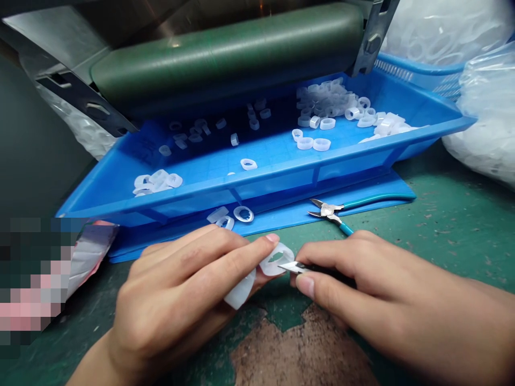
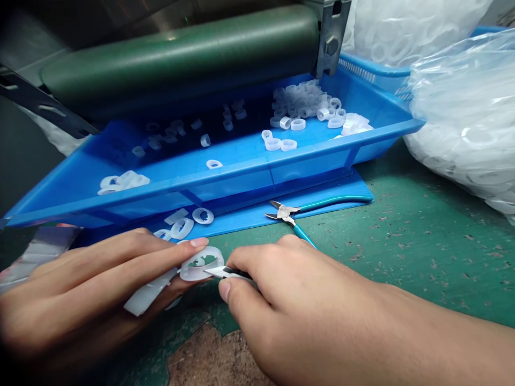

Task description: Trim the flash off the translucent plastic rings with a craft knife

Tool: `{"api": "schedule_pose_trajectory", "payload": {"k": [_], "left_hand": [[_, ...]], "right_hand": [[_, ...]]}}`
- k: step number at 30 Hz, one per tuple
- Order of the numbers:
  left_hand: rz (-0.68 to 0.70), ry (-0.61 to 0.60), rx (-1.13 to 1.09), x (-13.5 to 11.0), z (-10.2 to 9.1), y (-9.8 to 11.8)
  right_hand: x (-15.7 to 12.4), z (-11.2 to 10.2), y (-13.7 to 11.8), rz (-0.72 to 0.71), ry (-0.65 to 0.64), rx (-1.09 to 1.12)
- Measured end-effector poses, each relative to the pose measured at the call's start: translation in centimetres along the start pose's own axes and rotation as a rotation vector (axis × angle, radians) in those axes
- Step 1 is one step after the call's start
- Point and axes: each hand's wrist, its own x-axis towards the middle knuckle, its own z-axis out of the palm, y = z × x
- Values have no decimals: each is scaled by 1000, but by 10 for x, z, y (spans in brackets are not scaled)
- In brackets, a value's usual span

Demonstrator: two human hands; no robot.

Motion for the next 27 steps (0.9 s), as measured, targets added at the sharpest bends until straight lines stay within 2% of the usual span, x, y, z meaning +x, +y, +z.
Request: {"api": "schedule_pose_trajectory", "payload": {"k": [3,8,16,21,27], "left_hand": [[98,13,19,2,-4,5],[45,-70,51,3,-11,12],[34,-90,22,3,-12,14],[63,-45,7,3,-7,12],[187,9,-25,8,-3,1]], "right_hand": [[4,-2,-6,28,-48,9],[4,-3,-9,44,-92,50],[2,-4,-5,82,-78,-18],[3,-3,-7,85,-98,-32],[1,-3,-11,108,-65,-45]]}}
